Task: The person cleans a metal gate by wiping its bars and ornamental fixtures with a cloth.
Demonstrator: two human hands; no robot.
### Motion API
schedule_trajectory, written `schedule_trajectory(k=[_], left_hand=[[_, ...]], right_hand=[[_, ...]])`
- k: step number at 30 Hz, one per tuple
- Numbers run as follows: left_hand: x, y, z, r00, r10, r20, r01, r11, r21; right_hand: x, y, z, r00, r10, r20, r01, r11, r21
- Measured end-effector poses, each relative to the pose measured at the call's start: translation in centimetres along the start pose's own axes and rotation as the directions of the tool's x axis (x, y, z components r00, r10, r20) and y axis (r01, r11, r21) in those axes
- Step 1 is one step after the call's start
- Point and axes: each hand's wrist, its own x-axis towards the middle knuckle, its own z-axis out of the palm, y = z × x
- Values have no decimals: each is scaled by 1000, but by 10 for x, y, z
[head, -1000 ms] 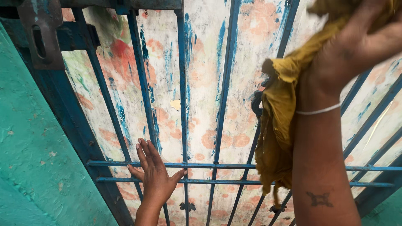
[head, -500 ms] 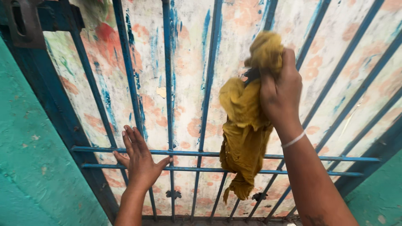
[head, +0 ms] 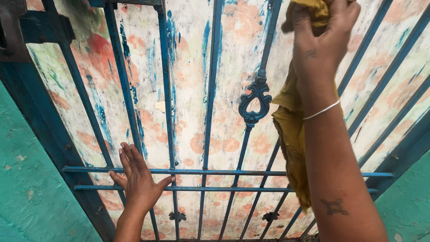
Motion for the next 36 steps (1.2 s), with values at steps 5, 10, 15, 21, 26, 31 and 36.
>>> schedule_trajectory(k=[5,10,15,21,26,31,36], left_hand=[[1,-2,1,1000,-7,8,7,1000,9],[0,-2,1,999,24,-27,-25,1000,-18],[1,-2,1,999,29,-28,-30,999,-25],[-1,-2,2,998,50,-41,-51,998,-21],[0,-5,5,998,46,-40,-46,999,-6],[-1,-5,7,999,28,-26,-28,999,17],[-3,-5,7,998,39,-46,-39,999,15]], right_hand=[[-9,35,4,974,-116,-193,97,990,-103],[2,55,9,868,-458,-190,283,772,-569],[7,61,-1,963,-215,-161,99,841,-531],[3,65,-11,983,-154,-100,96,895,-435],[-27,59,-12,979,-188,-76,153,929,-337],[-103,37,-19,984,160,-78,-177,909,-377],[-159,21,-25,966,250,-59,-256,913,-318]])
